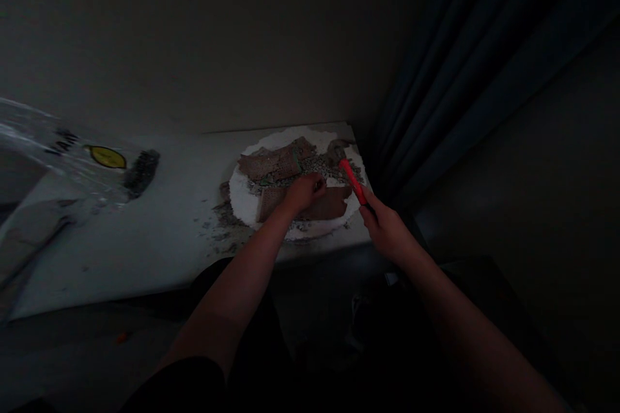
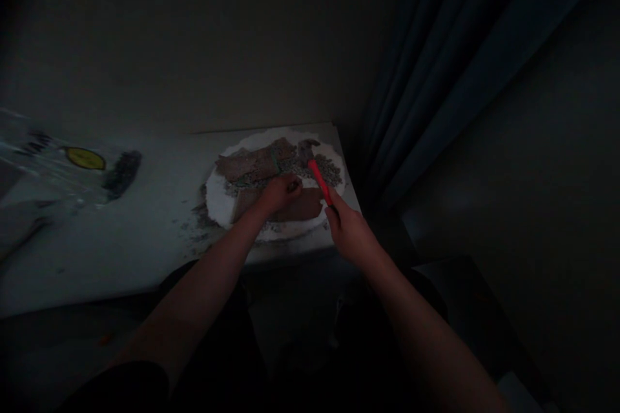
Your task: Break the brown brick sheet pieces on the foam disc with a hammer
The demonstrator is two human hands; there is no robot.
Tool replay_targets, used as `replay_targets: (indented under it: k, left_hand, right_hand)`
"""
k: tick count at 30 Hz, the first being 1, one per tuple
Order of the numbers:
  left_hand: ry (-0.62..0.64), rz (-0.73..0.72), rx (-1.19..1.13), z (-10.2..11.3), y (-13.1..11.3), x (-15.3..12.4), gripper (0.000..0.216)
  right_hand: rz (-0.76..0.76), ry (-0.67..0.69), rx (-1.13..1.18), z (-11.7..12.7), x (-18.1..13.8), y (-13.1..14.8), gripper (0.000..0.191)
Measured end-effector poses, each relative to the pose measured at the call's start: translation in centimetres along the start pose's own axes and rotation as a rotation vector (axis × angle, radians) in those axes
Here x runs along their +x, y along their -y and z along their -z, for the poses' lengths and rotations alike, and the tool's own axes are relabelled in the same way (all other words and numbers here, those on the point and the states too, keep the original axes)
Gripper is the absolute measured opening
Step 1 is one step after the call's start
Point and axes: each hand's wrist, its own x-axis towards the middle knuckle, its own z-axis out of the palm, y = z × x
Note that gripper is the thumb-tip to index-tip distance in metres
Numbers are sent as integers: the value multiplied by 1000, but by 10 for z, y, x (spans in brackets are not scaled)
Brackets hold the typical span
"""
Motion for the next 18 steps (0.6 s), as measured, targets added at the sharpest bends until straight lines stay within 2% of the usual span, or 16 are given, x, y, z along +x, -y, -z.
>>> replay_targets:
  k: [3, 7, 11, 15, 18]
  left_hand:
    - [11, 8, -5, 0, -1, 0, 14]
    - [17, 46, -15, -1, -1, 1, 15]
    - [20, 44, -26, -3, 1, 2, 18]
    - [36, 59, -27, -3, 3, 2, 20]
    - [53, 47, -21, -2, 2, 3, 22]
  right_hand:
    - [27, -5, 3, 0, -3, 8, 61]
    - [-31, 60, -68, -3, -3, 10, 60]
    - [-15, 1, -106, -2, -4, 11, 59]
    - [-22, 37, -191, -3, -5, 14, 58]
    - [-10, 5, -207, -4, -6, 17, 59]
